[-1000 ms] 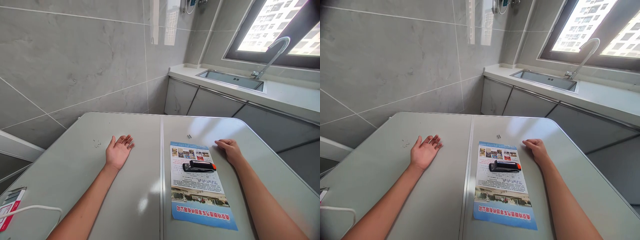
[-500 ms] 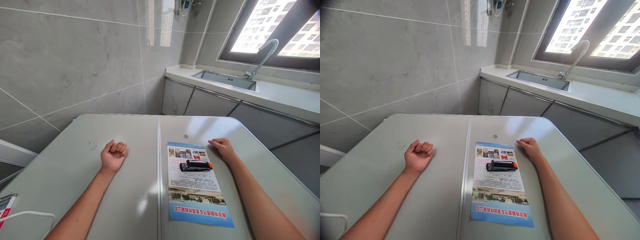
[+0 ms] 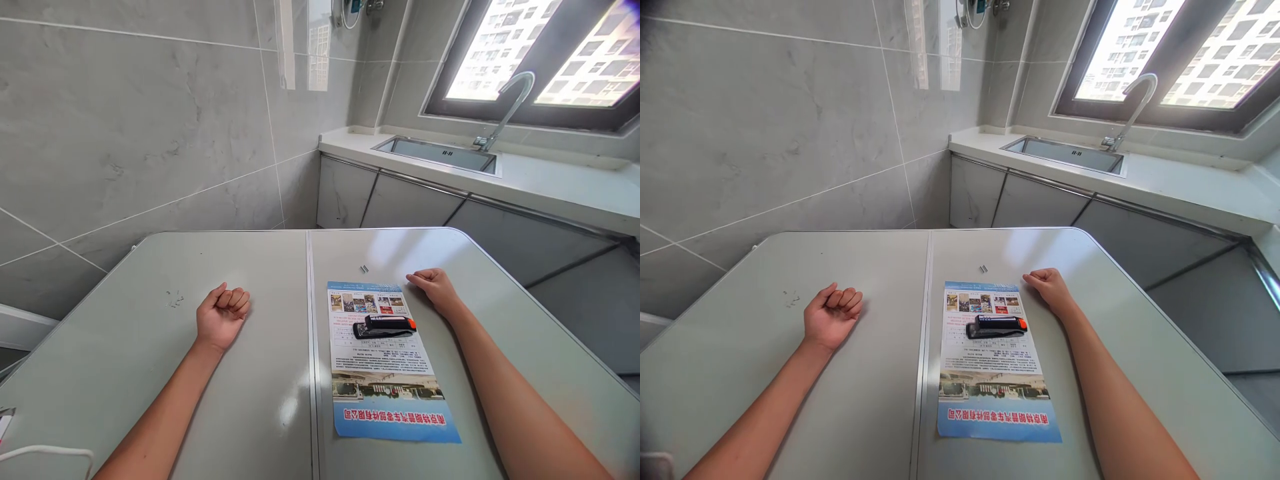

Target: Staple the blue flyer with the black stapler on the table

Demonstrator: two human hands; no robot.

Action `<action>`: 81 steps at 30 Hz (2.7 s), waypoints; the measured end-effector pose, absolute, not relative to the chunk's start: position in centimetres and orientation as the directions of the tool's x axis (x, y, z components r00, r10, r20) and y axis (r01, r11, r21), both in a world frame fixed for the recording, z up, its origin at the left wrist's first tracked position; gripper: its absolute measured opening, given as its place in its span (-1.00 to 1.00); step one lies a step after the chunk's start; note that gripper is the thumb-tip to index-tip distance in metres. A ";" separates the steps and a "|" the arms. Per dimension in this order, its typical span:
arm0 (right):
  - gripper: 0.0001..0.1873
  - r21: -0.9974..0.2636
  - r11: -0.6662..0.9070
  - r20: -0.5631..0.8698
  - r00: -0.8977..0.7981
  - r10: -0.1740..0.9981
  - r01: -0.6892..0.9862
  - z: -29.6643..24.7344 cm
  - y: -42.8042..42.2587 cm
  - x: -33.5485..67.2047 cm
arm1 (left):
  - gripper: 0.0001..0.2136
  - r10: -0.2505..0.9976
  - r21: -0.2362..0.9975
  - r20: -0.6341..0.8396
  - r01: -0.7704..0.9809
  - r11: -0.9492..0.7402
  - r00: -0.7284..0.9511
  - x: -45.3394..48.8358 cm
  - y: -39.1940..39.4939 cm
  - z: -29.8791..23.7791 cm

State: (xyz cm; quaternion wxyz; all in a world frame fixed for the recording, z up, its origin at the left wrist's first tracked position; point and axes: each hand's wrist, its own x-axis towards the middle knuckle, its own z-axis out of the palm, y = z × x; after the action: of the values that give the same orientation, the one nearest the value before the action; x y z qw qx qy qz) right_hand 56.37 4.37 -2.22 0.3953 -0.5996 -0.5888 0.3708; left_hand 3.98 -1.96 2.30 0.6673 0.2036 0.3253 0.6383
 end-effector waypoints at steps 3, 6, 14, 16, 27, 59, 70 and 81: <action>-0.36 -0.918 0.008 0.018 0.020 1.000 0.395 -2.2 4.3 56.3 | -0.44 0.984 0.675 -0.178 -0.731 0.104 -0.025 4.0 -2.0 2.3; -0.35 -0.915 0.031 0.034 0.001 0.999 0.403 -1.9 4.1 56.1 | -0.44 0.983 0.660 -0.180 -0.744 0.107 -0.019 4.0 -2.0 2.3; -0.40 -0.941 0.238 0.049 -0.595 0.803 0.243 1.2 3.2 54.5 | -0.43 0.985 0.662 -0.173 -0.738 0.131 0.019 4.0 -2.1 2.3; -0.31 -0.937 0.293 0.041 -0.770 0.636 0.192 2.1 3.0 53.6 | -0.42 0.986 0.670 -0.168 -0.730 0.132 0.025 4.0 -2.1 2.3; -0.67 -0.752 0.603 -0.016 -0.922 0.388 0.267 4.2 0.6 47.3 | -0.43 0.987 0.715 -0.158 -0.685 0.140 0.038 4.2 -2.2 2.3; -0.54 -0.703 0.633 0.147 -0.806 0.573 0.322 2.4 -7.8 32.1 | -0.85 0.837 0.488 0.184 0.692 -0.532 0.515 5.6 -3.5 2.8; -0.70 -0.688 0.593 0.184 -0.691 0.699 0.417 0.1 -8.5 25.2 | -0.80 0.882 0.304 0.199 0.829 -0.469 0.427 3.2 -2.7 1.7; -0.78 -0.679 0.622 0.223 -0.698 0.680 0.389 -0.1 -8.8 25.4 | -0.61 0.759 0.345 0.172 0.683 -0.643 0.628 7.6 -2.8 0.5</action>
State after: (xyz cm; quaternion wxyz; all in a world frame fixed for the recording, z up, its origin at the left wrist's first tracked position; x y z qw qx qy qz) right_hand 25.40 -8.76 -0.13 0.2372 -0.3078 -0.8688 0.3070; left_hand 7.59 -2.81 0.51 0.1244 0.8936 0.4035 0.1523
